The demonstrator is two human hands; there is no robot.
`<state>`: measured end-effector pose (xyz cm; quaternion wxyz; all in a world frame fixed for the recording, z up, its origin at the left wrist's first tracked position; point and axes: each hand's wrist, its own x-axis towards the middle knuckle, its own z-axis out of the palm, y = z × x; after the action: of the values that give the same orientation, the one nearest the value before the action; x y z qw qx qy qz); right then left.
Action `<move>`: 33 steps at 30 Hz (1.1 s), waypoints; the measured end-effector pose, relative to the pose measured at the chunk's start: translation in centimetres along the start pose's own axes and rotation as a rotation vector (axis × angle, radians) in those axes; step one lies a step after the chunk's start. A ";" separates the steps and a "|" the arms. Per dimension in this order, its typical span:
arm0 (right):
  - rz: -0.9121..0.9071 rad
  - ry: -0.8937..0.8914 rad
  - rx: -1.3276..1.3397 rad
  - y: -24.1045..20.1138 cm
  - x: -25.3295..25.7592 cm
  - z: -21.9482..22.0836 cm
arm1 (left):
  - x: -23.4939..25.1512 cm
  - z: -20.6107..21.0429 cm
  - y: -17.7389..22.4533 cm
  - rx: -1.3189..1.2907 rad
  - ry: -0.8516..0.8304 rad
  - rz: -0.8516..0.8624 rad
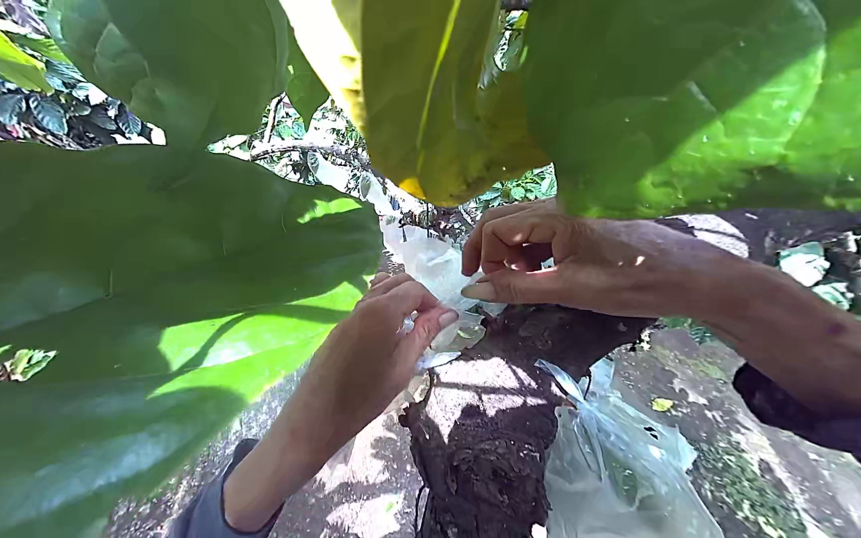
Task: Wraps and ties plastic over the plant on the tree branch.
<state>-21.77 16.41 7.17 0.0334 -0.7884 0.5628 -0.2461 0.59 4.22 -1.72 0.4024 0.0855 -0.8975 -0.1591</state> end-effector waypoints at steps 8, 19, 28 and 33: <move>0.003 -0.026 0.209 -0.7 -0.2 1.0 | 1.2 0.9 -2.0 -0.059 -0.153 0.042; 0.305 -0.019 0.047 -0.9 0.7 1.6 | 0.3 0.2 -0.8 -0.150 0.100 -0.045; 0.317 -0.033 -0.017 -0.8 0.7 1.7 | 1.8 1.2 -0.6 -0.755 0.027 -0.116; 0.304 -0.017 -0.019 -0.6 0.7 1.6 | 2.2 1.2 -1.1 -0.900 -0.067 -0.165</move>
<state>-20.38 15.66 6.19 0.0676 -0.6965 0.6775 -0.2264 -1.76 2.87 -1.35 0.3562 -0.0318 -0.7418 -0.5674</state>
